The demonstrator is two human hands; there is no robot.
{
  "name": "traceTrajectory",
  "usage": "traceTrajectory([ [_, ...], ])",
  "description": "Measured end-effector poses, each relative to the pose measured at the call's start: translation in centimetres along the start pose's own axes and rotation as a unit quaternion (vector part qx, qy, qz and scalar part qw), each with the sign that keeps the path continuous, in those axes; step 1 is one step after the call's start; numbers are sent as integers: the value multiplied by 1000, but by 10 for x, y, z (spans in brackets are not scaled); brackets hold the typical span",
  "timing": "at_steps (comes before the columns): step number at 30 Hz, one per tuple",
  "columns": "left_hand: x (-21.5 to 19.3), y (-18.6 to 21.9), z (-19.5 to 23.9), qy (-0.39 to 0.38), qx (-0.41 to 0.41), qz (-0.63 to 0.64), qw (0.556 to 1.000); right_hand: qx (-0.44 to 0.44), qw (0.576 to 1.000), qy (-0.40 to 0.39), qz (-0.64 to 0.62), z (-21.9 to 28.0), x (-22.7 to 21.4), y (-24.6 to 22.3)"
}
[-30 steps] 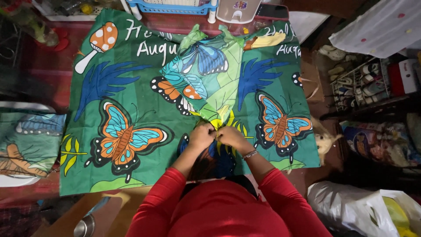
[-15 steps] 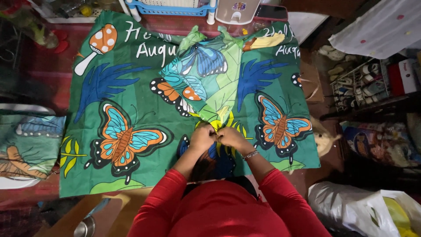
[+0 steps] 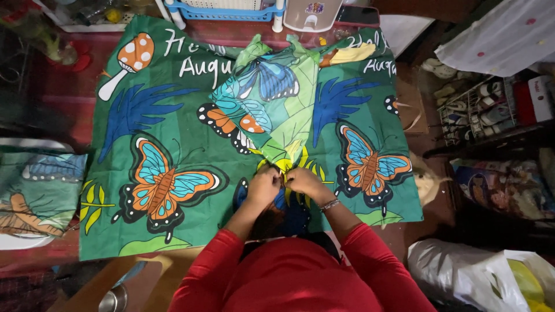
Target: The person folds a large piece of green fabric with a butterfly and mushroom pattern on a table. They smooth the fabric, fold it in half, and then fold it again into a smaller square, occasionally adjusting the edges to align them.
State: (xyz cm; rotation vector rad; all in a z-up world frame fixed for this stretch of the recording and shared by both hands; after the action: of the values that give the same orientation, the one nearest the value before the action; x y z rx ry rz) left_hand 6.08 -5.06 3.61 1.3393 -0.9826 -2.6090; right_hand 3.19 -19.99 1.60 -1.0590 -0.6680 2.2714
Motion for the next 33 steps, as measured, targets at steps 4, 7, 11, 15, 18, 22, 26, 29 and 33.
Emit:
traceTrajectory([
  [4, 11, -8, 17, 153, 18, 2, 988, 4, 1000, -8, 4, 10, -4, -12],
  [7, 25, -6, 34, 342, 143, -68, 926, 1, 1000, -12, -7, 7, 2, -4],
  [11, 31, 1, 57, 406, 270, -179, 854, 8, 1000, -17, 12, 5, 0, 1],
  [15, 32, 4, 64, 405, 297, -189, 844, -1, 999, -28, 26, 8, -3, -7],
  [18, 29, 13, 73, 431, 282, -206, 832, -9, 999, -28, 42, 20, -11, -24],
  [22, 33, 14, 76, 416, 266, -189, 849, -7, 999, -27, 34, 17, -10, -21],
  [26, 44, 7, 68, 417, 256, -201, 849, 0, 999, -25, 34, 14, -7, -18],
  [29, 35, 15, 72, 412, 269, -220, 842, -3, 999, -19, 44, 0, 3, 2],
  [33, 25, 27, 82, 434, 279, -225, 827, -8, 999, -17, 48, 11, -9, -15],
])
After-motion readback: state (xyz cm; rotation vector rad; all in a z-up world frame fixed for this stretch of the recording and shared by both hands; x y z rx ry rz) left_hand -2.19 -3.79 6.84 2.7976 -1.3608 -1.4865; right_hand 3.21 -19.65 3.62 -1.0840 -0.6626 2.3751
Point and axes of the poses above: each hand's wrist, its own z-axis away from the middle knuckle, its own x-axis out of the palm, y = z × x, the point moved 5 cm from there along -z, towards the middle knuckle, and after that the axes turned 10 degrees about -y, right-handed, at the moved point
